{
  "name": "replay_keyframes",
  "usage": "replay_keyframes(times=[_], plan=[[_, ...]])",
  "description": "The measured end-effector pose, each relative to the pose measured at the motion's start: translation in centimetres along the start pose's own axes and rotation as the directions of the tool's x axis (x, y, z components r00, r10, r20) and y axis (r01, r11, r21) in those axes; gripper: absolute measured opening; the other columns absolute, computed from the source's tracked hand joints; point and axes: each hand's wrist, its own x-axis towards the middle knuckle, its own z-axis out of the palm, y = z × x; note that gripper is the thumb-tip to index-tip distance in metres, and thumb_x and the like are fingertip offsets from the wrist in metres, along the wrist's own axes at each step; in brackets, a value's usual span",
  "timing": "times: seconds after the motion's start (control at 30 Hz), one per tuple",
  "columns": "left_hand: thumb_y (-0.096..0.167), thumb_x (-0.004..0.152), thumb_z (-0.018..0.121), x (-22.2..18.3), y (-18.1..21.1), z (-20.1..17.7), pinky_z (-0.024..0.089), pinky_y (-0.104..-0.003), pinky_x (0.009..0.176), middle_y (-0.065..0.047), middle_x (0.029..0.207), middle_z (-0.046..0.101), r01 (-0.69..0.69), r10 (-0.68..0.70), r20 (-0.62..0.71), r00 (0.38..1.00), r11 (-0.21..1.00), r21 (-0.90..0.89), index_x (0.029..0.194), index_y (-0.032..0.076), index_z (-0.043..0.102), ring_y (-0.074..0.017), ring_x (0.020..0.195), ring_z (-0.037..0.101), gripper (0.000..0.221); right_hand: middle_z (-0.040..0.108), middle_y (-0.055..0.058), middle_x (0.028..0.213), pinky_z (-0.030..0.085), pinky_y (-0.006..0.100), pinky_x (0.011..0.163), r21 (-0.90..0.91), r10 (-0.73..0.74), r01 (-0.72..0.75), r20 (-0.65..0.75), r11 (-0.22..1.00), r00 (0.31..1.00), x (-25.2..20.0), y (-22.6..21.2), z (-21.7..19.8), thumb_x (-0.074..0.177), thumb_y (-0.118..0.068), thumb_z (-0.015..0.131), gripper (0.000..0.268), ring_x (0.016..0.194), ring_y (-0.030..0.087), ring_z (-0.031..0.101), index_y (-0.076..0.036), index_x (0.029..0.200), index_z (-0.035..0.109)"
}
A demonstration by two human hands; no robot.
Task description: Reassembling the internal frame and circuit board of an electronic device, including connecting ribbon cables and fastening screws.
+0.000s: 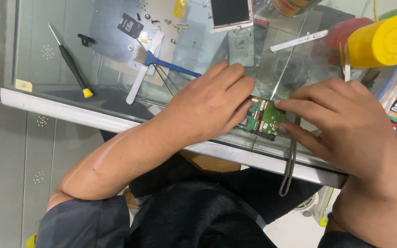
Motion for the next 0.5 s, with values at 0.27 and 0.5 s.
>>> replay_keyframes(times=[0.27, 0.5], plan=[[0.007, 0.095, 0.072, 0.1, 0.2, 0.1, 0.051, -0.041, 0.079, -0.015, 0.102, 0.054, 0.007, -0.007, -0.001, 1.0, 0.999, 0.033, 0.106, -0.001, 0.057, -0.0316, 0.091, 0.054, 0.021, 0.068, 0.008, 0.12, 0.048, 0.044, 0.086, 0.047, -0.04, 0.042, -0.037, 0.998, 0.999, 0.3, -0.1, 0.0, 0.095, -0.032, 0.077, 0.039, 0.104, 0.03, 0.064, -0.014, 0.128, 0.07], [0.003, 0.1, 0.061, 0.5, 0.5, -0.7, 0.045, -0.041, 0.075, -0.014, 0.096, 0.05, -0.029, 0.026, -0.042, 0.999, 0.996, -0.083, 0.1, 0.0, 0.054, -0.0314, 0.084, 0.049, 0.008, 0.068, 0.003, 0.126, 0.046, 0.046, 0.082, 0.069, -0.085, 0.085, -0.015, 0.994, 0.996, -0.2, 0.2, 0.4, 0.092, -0.022, 0.076, 0.027, 0.109, 0.032, 0.063, -0.028, 0.118, 0.071]])
